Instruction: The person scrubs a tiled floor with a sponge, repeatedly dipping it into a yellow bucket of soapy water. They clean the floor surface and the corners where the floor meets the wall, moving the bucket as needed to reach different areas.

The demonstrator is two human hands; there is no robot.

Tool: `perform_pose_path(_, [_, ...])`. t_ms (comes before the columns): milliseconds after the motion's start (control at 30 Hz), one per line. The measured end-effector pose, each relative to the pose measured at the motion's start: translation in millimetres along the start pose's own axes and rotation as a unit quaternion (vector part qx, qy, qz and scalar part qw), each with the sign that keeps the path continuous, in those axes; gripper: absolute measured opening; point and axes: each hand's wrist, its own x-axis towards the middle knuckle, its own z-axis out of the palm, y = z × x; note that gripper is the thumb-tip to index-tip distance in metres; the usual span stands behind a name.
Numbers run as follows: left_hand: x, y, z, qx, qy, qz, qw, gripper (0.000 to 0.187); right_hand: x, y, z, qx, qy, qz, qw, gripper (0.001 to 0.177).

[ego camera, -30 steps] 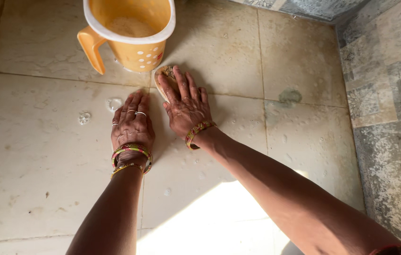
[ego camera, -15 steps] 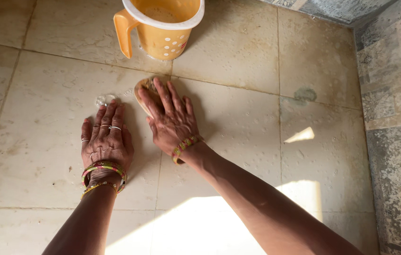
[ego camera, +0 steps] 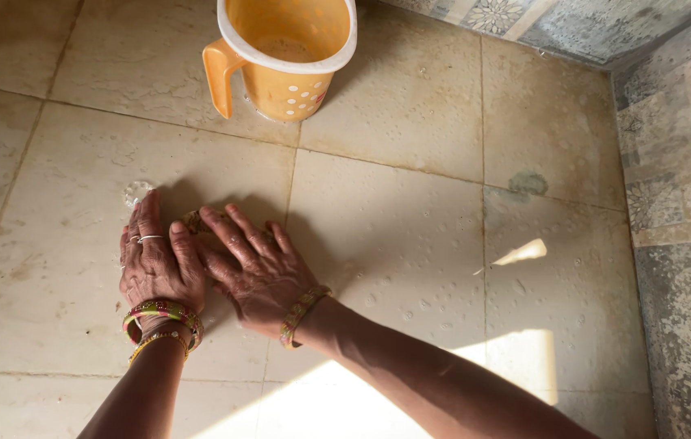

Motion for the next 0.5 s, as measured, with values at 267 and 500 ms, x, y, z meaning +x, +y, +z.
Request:
perform_pose_path(267, [0.1,0.6,-0.2,0.023,-0.023,-0.013,0.999,0.063,72.2,68.3,-29.6,0.016,0.005,0.086,0.996,0.073])
perform_pose_path(500, [-2.7,-1.2,-4.3,0.002,-0.023,-0.009,1.0,0.064,52.4,46.4,-22.9,-0.002,0.054,0.083,0.995,0.076])
